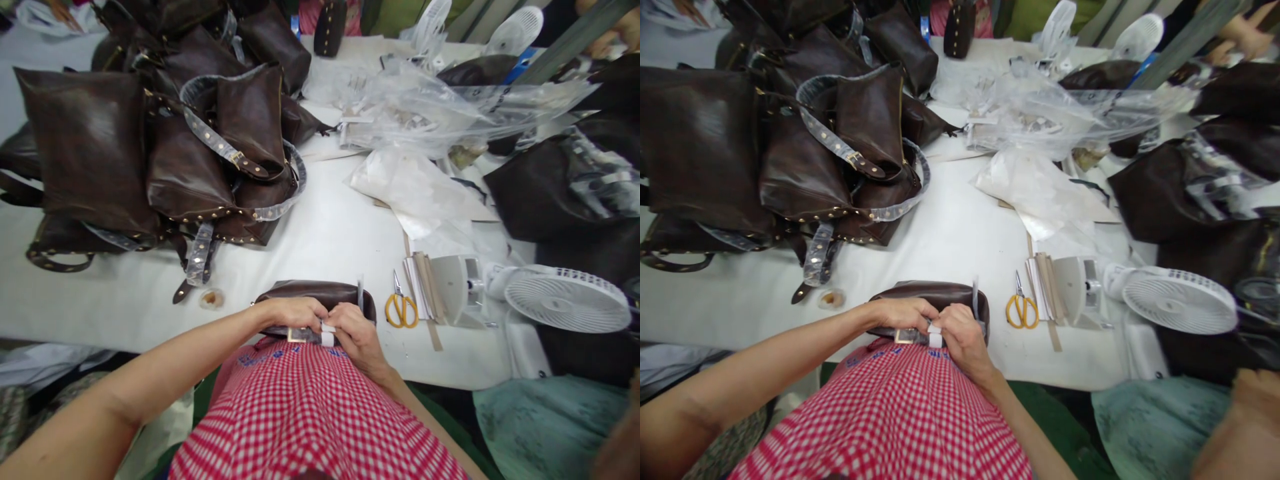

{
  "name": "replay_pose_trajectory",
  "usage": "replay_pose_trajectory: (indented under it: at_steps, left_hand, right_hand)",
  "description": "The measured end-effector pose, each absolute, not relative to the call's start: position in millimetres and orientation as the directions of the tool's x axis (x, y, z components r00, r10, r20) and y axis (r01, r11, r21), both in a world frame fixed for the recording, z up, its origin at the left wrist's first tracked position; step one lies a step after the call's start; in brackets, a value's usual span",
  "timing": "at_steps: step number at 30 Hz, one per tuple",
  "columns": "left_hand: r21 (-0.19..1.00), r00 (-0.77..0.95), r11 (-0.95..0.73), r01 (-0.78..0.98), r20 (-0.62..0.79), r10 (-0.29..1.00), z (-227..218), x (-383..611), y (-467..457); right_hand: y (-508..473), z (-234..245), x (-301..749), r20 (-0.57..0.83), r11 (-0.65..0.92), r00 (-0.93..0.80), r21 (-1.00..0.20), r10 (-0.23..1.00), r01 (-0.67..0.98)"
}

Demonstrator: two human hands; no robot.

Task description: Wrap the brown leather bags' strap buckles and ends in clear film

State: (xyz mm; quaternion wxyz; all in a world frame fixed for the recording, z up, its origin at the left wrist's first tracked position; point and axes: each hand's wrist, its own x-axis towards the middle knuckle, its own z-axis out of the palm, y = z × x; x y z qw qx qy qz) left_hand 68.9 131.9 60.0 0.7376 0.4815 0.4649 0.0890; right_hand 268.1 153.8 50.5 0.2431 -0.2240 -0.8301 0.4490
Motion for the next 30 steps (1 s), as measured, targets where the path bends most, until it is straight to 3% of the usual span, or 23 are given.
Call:
replay_pose_trajectory:
  at_steps: [5, 10, 17, 26, 30]
  left_hand:
    - [0.756, 0.528, 0.6, 0.262, -0.632, 0.567, 62.4, 75.0, 126.6]
    - [0.71, 0.509, 0.668, 0.222, -0.669, 0.541, 70.2, 79.2, 126.7]
    - [0.685, 0.542, 0.711, 0.161, -0.663, 0.516, 69.9, 72.0, 124.0]
    - [0.748, 0.563, 0.623, 0.231, -0.624, 0.541, 68.0, 72.8, 128.2]
    - [0.693, 0.491, 0.653, 0.307, -0.703, 0.515, 65.5, 75.3, 126.8]
  right_hand:
    - [156.3, 50.1, 275.9, 0.142, 0.476, -0.852, -0.869, 0.505, 0.137]
    - [161.9, 55.3, 277.5, 0.179, 0.576, -0.911, -0.814, 0.372, 0.076]
    - [165.5, 54.2, 279.0, 0.232, 0.63, -0.913, -0.776, 0.335, 0.035]
    - [169.6, 53.9, 285.9, 0.261, 0.78, -0.935, -0.625, 0.238, 0.024]
    - [169.5, 54.9, 294.7, 0.222, 0.789, -0.957, -0.615, 0.185, 0.01]
